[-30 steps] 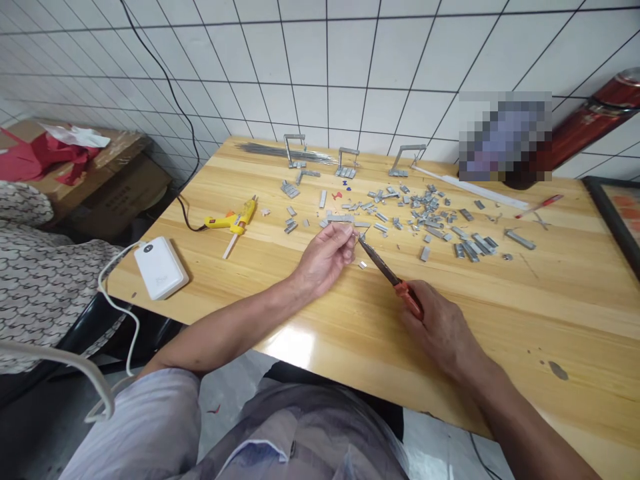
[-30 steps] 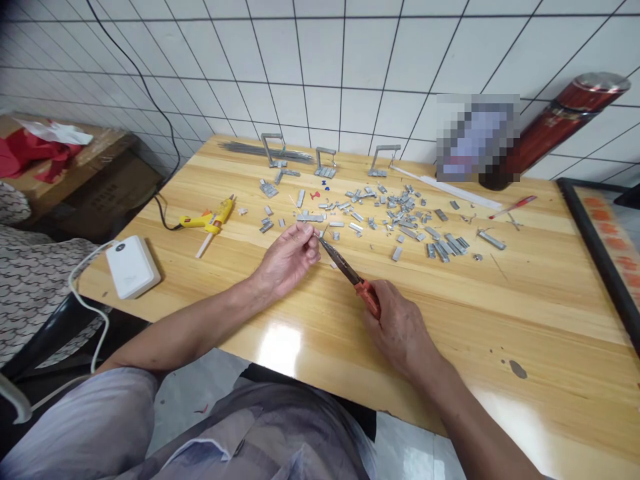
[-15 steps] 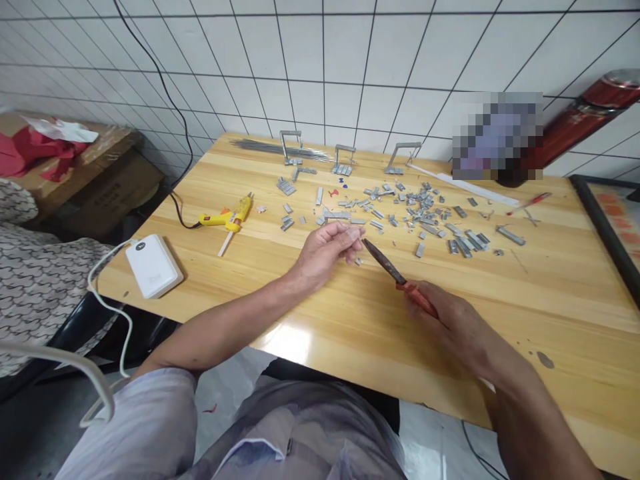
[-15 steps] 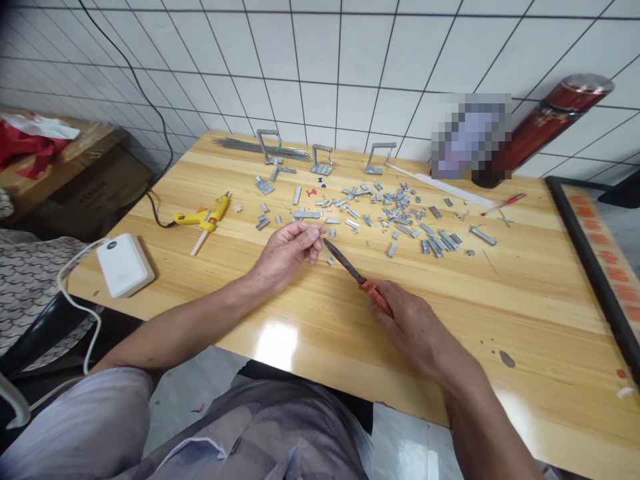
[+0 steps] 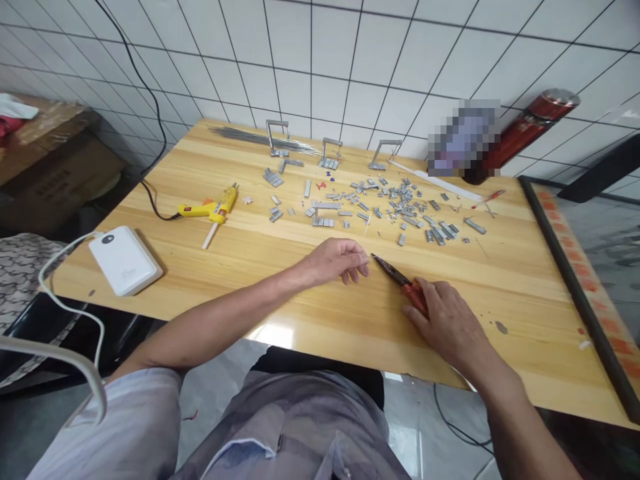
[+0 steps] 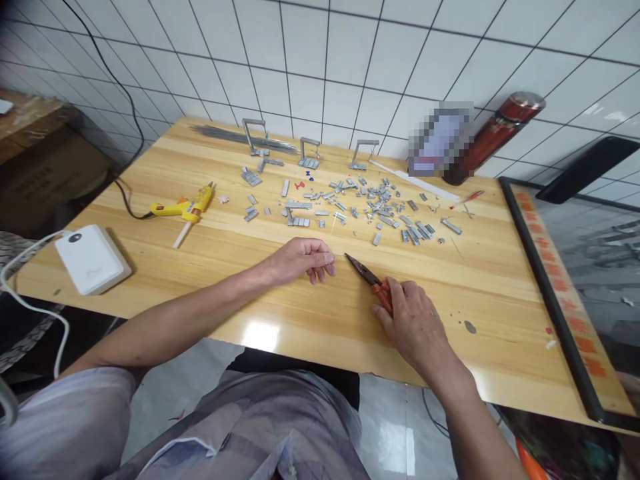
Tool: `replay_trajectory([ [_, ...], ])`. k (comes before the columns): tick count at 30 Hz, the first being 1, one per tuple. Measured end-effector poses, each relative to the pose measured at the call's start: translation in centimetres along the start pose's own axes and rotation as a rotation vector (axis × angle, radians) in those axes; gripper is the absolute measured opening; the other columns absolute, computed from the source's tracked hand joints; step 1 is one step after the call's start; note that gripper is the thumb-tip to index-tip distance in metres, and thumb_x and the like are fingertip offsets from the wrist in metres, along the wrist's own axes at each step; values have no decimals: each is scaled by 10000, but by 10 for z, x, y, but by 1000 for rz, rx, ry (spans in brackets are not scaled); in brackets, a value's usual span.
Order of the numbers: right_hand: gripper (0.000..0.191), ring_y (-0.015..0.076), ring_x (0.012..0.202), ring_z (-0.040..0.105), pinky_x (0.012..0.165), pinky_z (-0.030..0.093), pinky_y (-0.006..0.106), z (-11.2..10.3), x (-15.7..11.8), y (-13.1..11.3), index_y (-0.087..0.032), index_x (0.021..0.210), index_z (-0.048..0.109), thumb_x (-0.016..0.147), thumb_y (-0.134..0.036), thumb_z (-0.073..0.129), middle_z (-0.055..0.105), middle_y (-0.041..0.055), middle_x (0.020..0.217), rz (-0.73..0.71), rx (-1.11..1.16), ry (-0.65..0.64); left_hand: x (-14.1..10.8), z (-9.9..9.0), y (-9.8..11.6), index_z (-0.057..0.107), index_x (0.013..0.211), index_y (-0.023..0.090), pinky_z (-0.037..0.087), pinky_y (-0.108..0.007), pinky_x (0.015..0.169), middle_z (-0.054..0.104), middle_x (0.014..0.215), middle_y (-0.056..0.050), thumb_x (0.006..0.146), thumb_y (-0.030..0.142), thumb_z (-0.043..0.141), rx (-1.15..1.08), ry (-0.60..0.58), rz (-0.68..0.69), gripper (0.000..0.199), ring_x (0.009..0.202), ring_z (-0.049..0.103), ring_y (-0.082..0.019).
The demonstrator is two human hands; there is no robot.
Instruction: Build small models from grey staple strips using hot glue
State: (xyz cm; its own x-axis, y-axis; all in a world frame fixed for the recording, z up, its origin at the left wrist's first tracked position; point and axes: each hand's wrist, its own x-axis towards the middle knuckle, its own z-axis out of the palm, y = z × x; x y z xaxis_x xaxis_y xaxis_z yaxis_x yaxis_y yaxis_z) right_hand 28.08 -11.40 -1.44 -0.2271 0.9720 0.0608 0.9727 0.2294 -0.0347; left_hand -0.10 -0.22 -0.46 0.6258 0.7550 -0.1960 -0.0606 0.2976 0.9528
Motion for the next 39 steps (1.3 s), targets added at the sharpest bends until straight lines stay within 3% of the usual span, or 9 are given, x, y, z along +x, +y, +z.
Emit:
replay_trajectory([
  [3,489,388,1096,653,904,555,546,-16,10,-8,-123,1333,621,987,-468,595,686,227,1206,-69,81,154,-1,1,1,708,800,137,541,-214,534,786,838,-102,869,415,803,47,-50,-5,302,609,698,-126],
  [7,387,333,1231,643,1054,515,542,-48,38,-30,-226,1376,629,1006,-335,623,674,175,1322,-194,260,398,-6,3,8,730,844,145,534,-213,527,759,756,-63,889,406,775,138,-146,-37,268,556,669,-116],
  [11,221,330,1304,622,1089,471,557,-56,73,-46,-265,1207,719,1019,-277,603,696,131,1374,-380,305,316,-11,2,21,741,895,146,513,-191,532,709,689,-3,897,309,722,234,-229,-93,164,535,633,-91],
  [15,134,205,868,697,911,504,416,-44,93,-46,-244,976,727,1022,-197,610,770,35,897,-563,487,203,-12,-4,28,703,787,134,468,-178,500,660,646,16,886,291,725,227,-238,-145,187,498,582,-67],
  [21,119,157,737,660,701,499,310,-35,91,-50,-236,884,703,945,-142,662,725,4,819,-357,716,161,-7,-11,21,680,811,127,477,-200,474,650,648,2,839,396,846,-13,-110,-154,317,493,579,-82],
  [25,158,147,684,633,657,493,299,-28,87,-55,-235,802,673,893,-107,653,686,-9,746,-220,772,293,-4,-10,14,665,924,127,550,-233,550,713,761,-29,791,509,897,-247,-48,-130,466,574,655,-106],
  [28,164,139,647,595,638,487,302,-23,87,-55,-238,776,663,883,-114,656,650,-17,712,-161,800,391,-3,-6,10,675,978,119,578,-245,594,709,803,-17,690,463,977,-301,-35,-133,540,625,670,-104],
  [33,152,139,637,562,613,473,308,-19,86,-57,-239,780,677,896,-141,665,631,-10,711,-135,830,426,-3,1,2,663,993,140,584,-261,597,709,857,-11,675,414,985,-291,-25,-144,529,666,704,-124],
  [39,136,132,637,561,595,459,299,-17,86,-58,-233,812,698,897,-132,665,617,-13,722,-156,855,409,-2,2,-5,660,959,147,563,-252,597,736,835,-12,749,364,922,-275,6,-35,400,617,670,-100],
])
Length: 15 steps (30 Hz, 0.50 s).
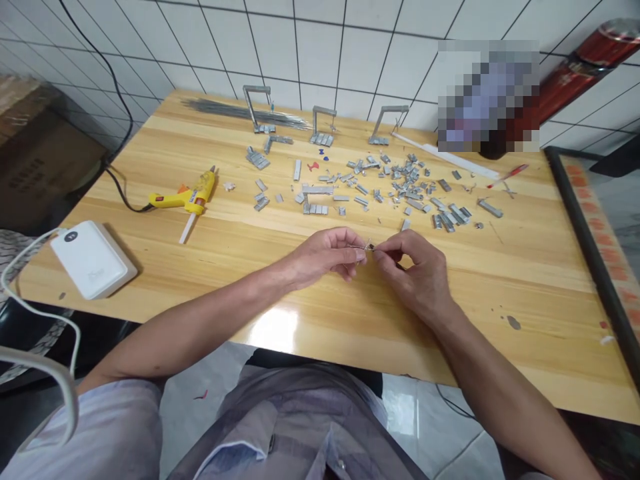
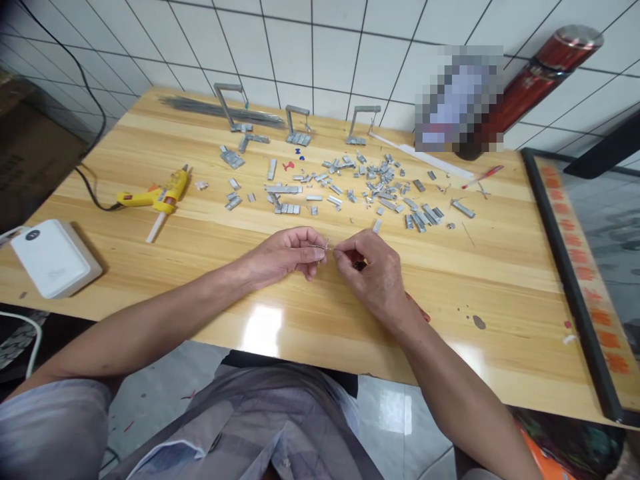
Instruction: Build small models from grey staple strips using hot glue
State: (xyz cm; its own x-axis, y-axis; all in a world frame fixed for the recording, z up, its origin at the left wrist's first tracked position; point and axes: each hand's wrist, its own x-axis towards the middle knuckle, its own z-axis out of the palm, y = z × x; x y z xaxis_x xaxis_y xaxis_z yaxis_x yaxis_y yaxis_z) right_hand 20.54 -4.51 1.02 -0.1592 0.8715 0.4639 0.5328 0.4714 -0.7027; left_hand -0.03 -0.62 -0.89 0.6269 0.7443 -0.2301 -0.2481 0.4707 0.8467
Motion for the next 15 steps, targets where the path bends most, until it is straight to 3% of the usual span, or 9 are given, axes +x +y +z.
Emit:
replay_trajectory([
  [8,101,116,608,565,564,432,274,0,-2,-1,-227,821,726,881,-159,684,660,-20,708,98,35,-38,1,0,-4,721,1021,138,537,-254,670,747,840,-19,769,326,897,121,69,86,361,660,660,-91],
  [15,107,119,617,578,583,439,271,-1,-3,-3,-232,801,727,882,-184,676,682,-25,705,178,52,-57,0,0,-4,738,1024,141,526,-266,707,736,818,-10,769,348,911,135,54,102,371,684,650,-95],
])
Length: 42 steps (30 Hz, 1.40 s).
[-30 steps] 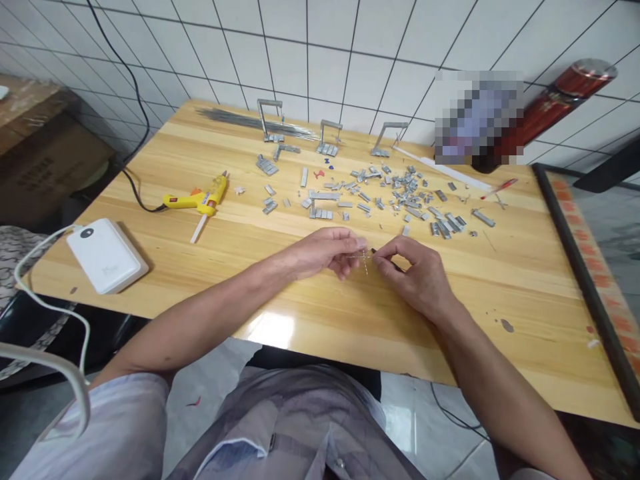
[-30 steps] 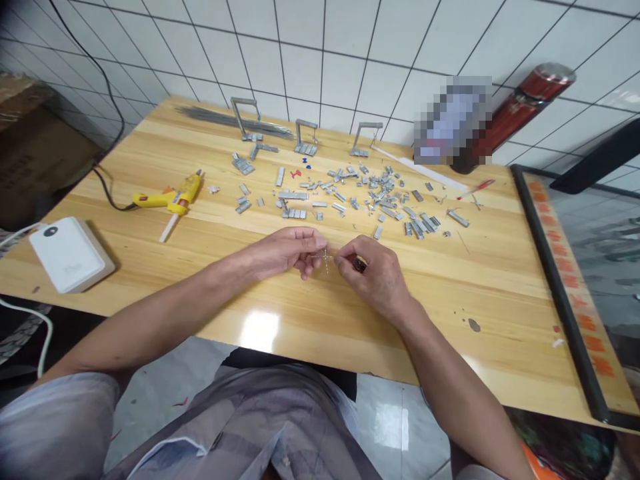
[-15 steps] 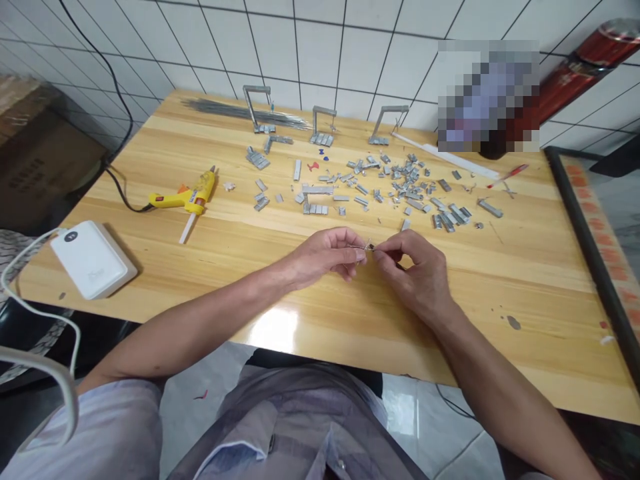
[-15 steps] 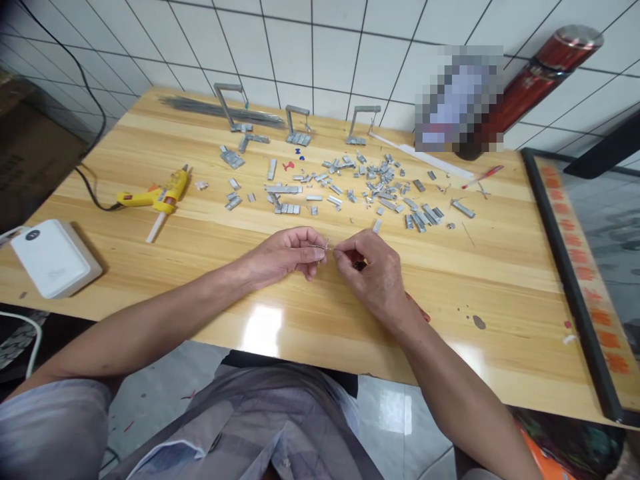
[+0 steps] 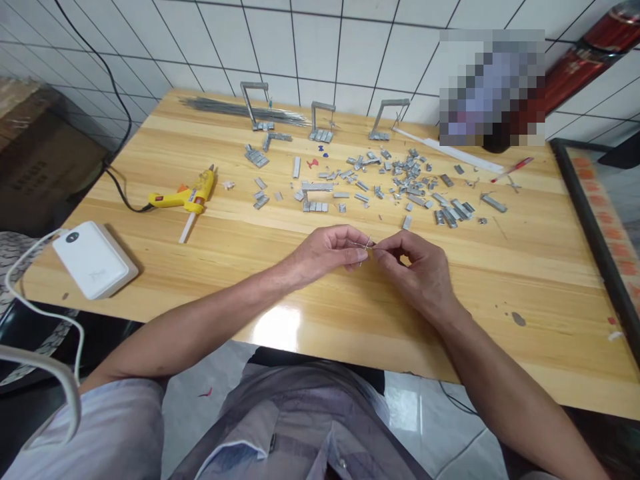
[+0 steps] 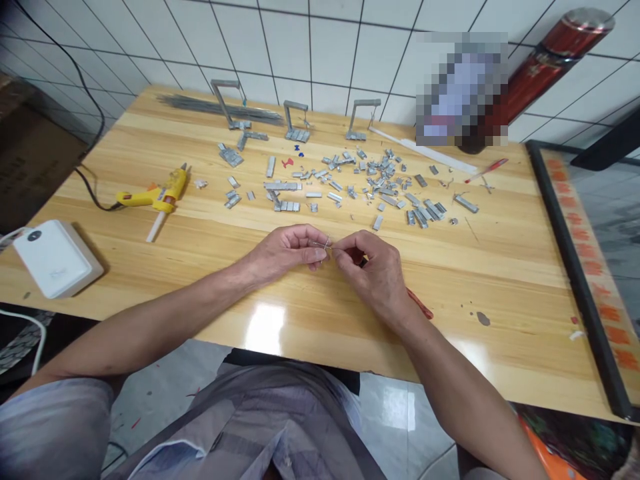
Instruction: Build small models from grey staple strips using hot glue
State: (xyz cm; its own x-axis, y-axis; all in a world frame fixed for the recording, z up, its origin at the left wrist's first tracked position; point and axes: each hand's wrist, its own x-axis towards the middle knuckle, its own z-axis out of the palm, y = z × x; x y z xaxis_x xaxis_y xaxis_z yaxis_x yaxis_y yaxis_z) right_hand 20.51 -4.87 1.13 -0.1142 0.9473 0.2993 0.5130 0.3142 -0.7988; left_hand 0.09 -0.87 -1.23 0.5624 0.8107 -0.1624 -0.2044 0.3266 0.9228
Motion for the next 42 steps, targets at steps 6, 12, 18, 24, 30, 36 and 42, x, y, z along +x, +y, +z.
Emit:
replay_trajectory([
  [6,91,119,614,573,578,441,269,-2,1,2,-235,819,729,884,-190,684,690,-27,714,6,24,-22,-1,0,2,728,1031,155,525,-277,735,731,831,-11,753,375,925,0,-18,-8,405,746,668,-116],
  [12,88,135,622,586,569,446,278,-7,5,4,-241,834,728,902,-208,684,703,-9,731,-13,-8,-70,0,0,3,726,1046,165,527,-275,765,742,870,-18,774,364,912,-10,-52,-6,385,786,681,-118],
  [18,99,140,640,584,587,438,287,-10,5,6,-244,878,748,935,-210,674,700,0,741,-84,-85,-122,1,-2,2,713,1032,156,536,-285,744,763,879,-24,794,374,892,-37,-44,-16,369,715,691,-115],
  [24,98,135,649,581,594,434,280,-12,5,9,-242,896,744,937,-192,671,689,-8,752,-106,-80,-135,2,-3,10,715,1083,142,555,-307,749,780,907,-49,785,343,874,-158,-83,-122,393,758,729,-151],
  [30,131,139,669,586,611,447,286,-10,4,7,-234,895,735,931,-148,642,682,4,782,-174,-107,-168,3,-4,5,681,903,142,534,-271,721,752,832,-28,829,403,855,-4,-65,-60,322,718,710,-121],
  [36,129,143,650,575,603,444,291,-12,5,7,-240,897,734,937,-170,633,667,3,759,-184,-113,-175,3,-4,7,670,914,142,554,-278,727,760,867,-40,823,435,872,-15,-79,-76,367,732,722,-128],
  [42,132,146,660,581,605,455,294,-12,6,8,-241,877,734,941,-180,635,682,11,782,-160,-101,-179,2,-6,9,685,977,131,575,-273,726,767,840,-46,757,360,939,-10,-104,-77,407,753,731,-136],
])
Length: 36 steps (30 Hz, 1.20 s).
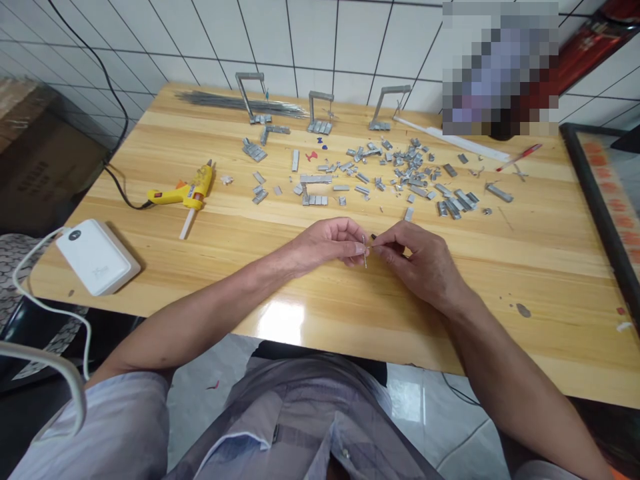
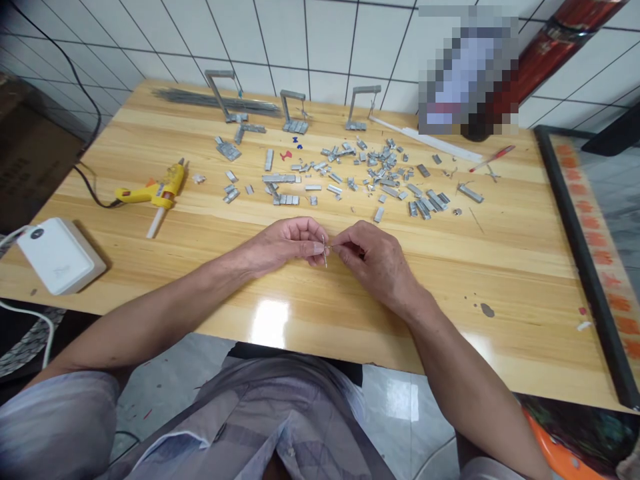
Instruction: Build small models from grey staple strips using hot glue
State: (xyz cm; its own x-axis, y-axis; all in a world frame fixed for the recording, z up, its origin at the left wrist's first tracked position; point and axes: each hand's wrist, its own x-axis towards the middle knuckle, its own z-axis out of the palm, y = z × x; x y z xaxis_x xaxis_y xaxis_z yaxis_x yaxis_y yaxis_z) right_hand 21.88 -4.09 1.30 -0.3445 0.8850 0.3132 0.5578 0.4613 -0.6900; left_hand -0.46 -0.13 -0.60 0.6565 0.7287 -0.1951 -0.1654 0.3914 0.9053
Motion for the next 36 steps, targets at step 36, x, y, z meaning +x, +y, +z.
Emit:
replay_trajectory([
  [36,141,172,744,636,670,513,331,-5,0,8,-241,920,706,964,-141,616,695,24,827,-116,-126,47,-2,1,10,716,898,95,590,-290,690,781,838,-103,840,393,836,-165,59,-92,327,705,749,-177],
])
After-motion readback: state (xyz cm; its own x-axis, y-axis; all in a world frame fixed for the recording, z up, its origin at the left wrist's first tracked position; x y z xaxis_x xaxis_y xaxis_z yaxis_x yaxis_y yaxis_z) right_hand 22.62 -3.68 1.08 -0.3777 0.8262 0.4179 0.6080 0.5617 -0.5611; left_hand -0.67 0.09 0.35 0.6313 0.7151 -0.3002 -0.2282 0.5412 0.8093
